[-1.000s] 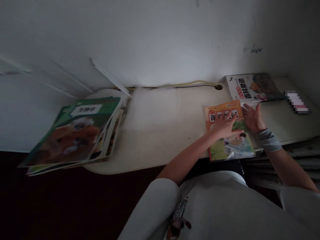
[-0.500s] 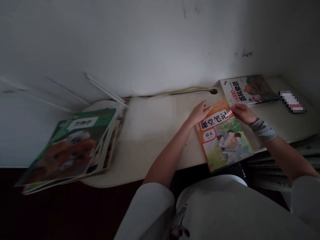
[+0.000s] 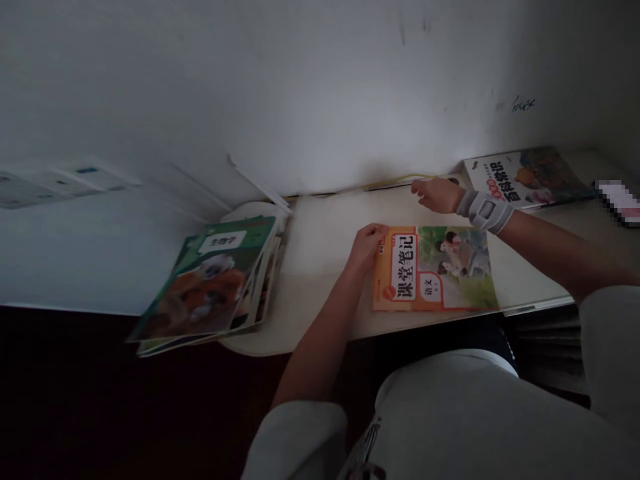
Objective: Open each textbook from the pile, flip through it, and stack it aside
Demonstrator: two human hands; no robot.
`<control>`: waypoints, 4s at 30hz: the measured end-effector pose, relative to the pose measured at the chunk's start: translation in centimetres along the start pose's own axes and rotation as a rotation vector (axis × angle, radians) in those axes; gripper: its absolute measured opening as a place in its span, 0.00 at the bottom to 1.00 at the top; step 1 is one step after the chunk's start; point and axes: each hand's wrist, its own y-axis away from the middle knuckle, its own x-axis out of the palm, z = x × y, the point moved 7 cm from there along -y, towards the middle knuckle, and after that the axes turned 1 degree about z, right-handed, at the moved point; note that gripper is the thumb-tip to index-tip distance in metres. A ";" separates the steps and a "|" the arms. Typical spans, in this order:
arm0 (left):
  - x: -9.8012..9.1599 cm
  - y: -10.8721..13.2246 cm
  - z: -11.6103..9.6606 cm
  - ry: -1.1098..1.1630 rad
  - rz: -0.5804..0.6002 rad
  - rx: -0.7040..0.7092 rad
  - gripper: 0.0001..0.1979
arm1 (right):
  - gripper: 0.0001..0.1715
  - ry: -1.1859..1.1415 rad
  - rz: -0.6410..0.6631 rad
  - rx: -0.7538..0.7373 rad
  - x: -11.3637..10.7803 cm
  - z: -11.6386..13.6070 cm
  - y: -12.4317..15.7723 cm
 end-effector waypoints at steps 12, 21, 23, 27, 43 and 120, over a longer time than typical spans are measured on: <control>7.6 9.4 -2.4 -1.047 0.235 0.670 0.30 | 0.43 0.338 -0.173 -0.237 8.8 3.4 13.2; 4.5 7.7 1.1 -1.275 0.216 0.376 0.32 | 0.40 0.365 -0.082 -0.023 10.2 -3.8 17.0; 1.5 6.3 0.7 -1.255 0.075 0.296 0.29 | 0.37 0.366 -0.119 0.109 8.6 -6.5 17.8; -2.8 2.2 0.2 -0.846 -0.025 0.057 0.22 | 0.31 0.114 -0.267 0.414 5.3 -10.4 17.1; -1.2 -0.7 1.5 -0.312 0.148 -0.090 0.04 | 0.04 -0.572 -0.424 0.586 5.2 -14.6 12.8; 11.6 4.0 -3.3 -1.132 0.256 0.521 0.15 | 0.10 -0.148 -0.303 -0.415 14.8 6.4 26.0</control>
